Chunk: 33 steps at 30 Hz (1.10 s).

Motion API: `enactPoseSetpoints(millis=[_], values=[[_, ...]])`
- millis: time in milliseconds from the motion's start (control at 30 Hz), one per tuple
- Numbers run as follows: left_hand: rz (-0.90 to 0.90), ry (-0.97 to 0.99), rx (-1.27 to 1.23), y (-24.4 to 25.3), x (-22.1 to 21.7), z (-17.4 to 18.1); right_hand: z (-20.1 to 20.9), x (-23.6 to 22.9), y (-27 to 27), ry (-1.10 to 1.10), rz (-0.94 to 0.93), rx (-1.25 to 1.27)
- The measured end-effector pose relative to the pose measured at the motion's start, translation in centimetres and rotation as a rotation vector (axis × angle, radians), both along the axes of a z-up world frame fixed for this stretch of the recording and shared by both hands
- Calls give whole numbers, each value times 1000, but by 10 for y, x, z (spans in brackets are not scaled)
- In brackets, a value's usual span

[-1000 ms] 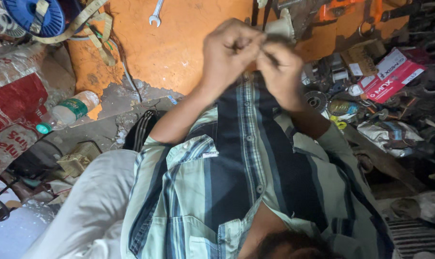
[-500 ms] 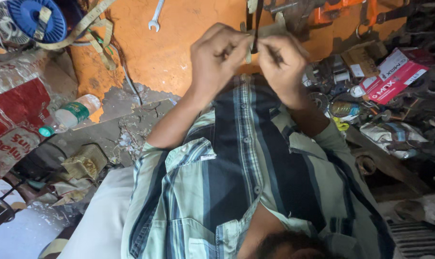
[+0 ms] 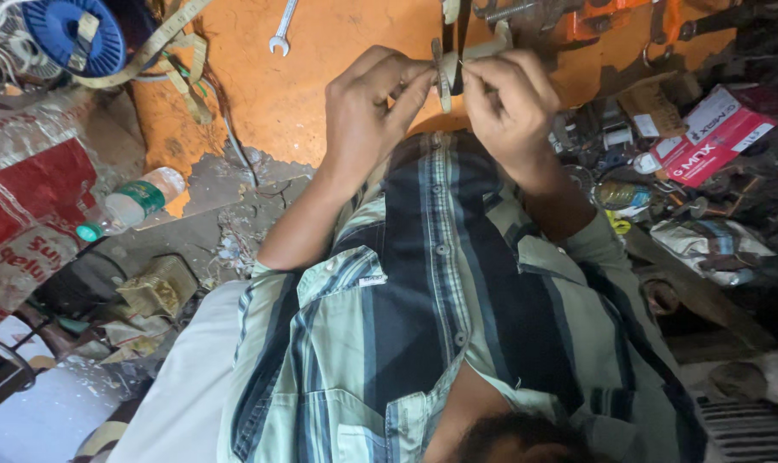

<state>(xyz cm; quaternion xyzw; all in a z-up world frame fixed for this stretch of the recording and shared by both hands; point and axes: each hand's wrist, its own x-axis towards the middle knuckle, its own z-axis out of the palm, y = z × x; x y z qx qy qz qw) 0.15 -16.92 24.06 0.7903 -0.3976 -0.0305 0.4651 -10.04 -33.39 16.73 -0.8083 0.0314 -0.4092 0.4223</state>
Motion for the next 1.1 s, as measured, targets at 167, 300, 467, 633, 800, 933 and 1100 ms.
enactPoseSetpoints(millis=[167, 300, 467, 633, 800, 933, 1100], values=[[-20, 54, -37, -10, -5, -1, -30, 3, 20, 44, -9, 259], [-147, -80, -87, -13, -10, -5, -27, 7, 19, 26, 30, 233], [-21, 30, -47, -4, 5, -5, -10, -12, -12, 66, 125, 106], [-32, 9, -5, -13, 3, -11, -4, -11, -7, 35, 55, -100], [32, -17, 5, -16, -3, -16, 4, -1, 12, 48, 63, 5], [-137, -109, -101, -12, -5, -18, -7, -20, -8, 196, 283, -46], [68, 682, -70, -3, 8, -33, -95, -89, -110, 782, 309, 20]])
